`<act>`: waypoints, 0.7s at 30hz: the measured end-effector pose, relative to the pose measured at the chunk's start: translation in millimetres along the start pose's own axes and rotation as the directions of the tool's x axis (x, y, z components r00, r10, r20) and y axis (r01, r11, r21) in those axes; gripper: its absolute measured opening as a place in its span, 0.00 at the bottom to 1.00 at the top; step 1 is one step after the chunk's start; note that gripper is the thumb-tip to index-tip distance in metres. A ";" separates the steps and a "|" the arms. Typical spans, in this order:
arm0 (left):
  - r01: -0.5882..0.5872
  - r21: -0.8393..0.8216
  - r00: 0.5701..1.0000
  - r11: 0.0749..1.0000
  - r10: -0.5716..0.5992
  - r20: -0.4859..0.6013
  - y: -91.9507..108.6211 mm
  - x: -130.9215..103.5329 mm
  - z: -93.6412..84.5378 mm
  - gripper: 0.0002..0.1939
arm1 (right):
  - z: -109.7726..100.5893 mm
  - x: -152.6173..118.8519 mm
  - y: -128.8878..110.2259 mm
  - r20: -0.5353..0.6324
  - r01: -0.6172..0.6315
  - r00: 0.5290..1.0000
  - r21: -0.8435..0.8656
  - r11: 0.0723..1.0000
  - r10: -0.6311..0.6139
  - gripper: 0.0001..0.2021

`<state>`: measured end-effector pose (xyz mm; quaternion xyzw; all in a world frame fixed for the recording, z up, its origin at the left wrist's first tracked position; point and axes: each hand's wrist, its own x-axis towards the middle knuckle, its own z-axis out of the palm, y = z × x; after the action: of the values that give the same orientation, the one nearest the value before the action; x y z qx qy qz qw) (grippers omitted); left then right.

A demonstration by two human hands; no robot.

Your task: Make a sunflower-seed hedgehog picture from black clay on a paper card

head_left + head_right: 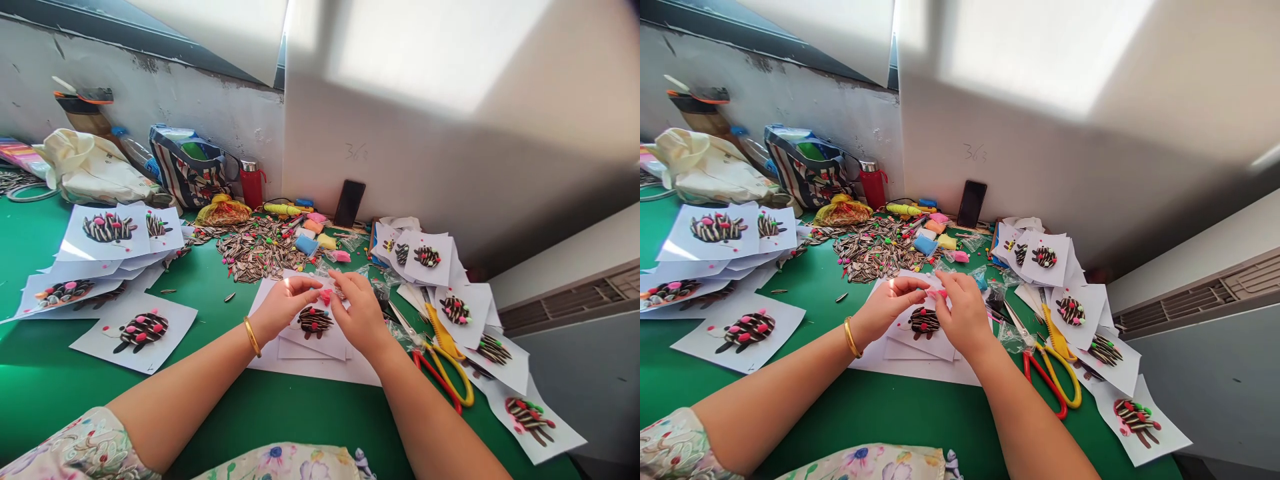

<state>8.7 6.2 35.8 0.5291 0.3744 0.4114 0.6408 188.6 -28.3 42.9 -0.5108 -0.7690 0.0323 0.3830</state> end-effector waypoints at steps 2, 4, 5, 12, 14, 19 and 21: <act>-0.007 0.074 1.000 0.997 0.008 -0.005 1.3 -0.4 -2.0 0.16 | -5.8 22.7 7.8 0.082 0.006 0.997 -0.129 0.992 0.005 0.28; -0.003 0.111 1.000 0.994 0.005 -0.021 2.8 -0.8 -3.8 0.18 | -10.0 53.7 28.0 0.114 0.005 0.993 -0.270 0.963 0.027 0.30; 0.007 0.106 1.000 0.994 -0.004 -0.029 3.4 -0.8 -4.6 0.19 | -10.8 70.7 42.9 0.124 -0.025 0.990 -0.357 0.934 0.074 0.30; 0.045 0.065 0.998 0.997 -0.042 -0.054 2.8 1.9 -9.0 0.20 | 11.6 154.6 156.1 0.262 -0.154 0.808 -0.771 0.619 0.527 0.34; 0.057 0.056 0.996 0.997 -0.053 -0.068 3.3 2.5 -9.7 0.19 | 20.5 163.0 172.4 0.286 -0.113 0.785 -0.806 0.582 0.549 0.34; 0.077 0.044 0.994 0.996 -0.074 -0.079 4.4 3.2 -10.5 0.18 | 34.0 173.3 192.5 0.266 -0.083 0.804 -0.835 0.544 0.532 0.34; 0.083 0.044 0.994 0.996 -0.080 -0.081 3.3 3.4 -10.8 0.18 | 36.0 175.8 197.4 0.251 -0.091 0.816 -0.834 0.544 0.521 0.33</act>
<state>-0.3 13.7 37.2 0.5115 0.4304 0.3967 0.6290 283.9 220.4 28.3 -0.7319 -0.6642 -0.1185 -0.0952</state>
